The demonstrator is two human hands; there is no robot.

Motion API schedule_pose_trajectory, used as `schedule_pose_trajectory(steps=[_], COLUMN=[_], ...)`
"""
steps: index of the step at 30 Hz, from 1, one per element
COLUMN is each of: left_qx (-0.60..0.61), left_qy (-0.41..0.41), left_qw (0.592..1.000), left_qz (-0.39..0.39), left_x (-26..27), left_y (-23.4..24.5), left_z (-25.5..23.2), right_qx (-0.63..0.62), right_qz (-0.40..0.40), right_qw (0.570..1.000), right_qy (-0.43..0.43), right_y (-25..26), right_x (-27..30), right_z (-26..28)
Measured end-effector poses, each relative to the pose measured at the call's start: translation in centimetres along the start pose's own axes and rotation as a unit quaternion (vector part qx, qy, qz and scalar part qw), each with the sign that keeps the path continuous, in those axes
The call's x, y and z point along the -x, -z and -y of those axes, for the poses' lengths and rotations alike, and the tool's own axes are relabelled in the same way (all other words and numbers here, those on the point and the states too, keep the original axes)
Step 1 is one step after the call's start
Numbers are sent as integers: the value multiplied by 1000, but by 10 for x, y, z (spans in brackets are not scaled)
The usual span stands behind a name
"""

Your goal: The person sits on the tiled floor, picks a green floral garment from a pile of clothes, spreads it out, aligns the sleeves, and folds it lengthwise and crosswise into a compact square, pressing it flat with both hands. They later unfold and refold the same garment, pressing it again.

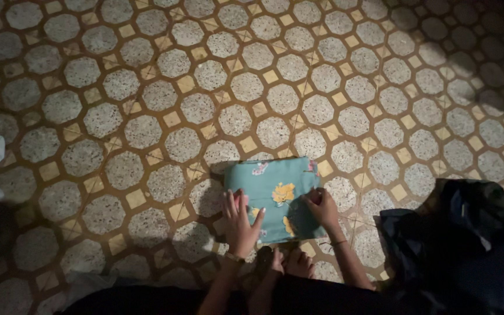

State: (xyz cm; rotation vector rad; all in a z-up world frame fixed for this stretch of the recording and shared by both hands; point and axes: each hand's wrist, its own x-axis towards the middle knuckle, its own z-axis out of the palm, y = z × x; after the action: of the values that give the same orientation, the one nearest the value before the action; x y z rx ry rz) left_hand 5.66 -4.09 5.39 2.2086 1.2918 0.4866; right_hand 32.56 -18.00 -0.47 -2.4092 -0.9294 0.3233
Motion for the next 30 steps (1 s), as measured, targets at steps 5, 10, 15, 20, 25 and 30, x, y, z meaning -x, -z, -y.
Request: schedule_pose_trajectory(steps=[5,10,15,20,25,30], left_qx=[294,565,639,630,623,612], left_qy=[46,351,430,443,440,440], left_qw=[955,735,635,636,646,657], left_qz=[9,127,68,39,32,20], left_x=[-8,-25,-12,-2,-7,-1], left_y=[20,61,120,103,100,104], left_z=[9,74,186,222,228,233], right_qx=[-222,-248,-337,-183,69,249], right_qz=[139,405,503,388,200,150], right_qw=[964,871,681,889,913,867], right_qy=[-40,124,412,161,348,406], right_y=[21,62,76,3,-48,-81], right_x=[-7,56,101,74,56,55], right_z=[58,222,285,245,197,191])
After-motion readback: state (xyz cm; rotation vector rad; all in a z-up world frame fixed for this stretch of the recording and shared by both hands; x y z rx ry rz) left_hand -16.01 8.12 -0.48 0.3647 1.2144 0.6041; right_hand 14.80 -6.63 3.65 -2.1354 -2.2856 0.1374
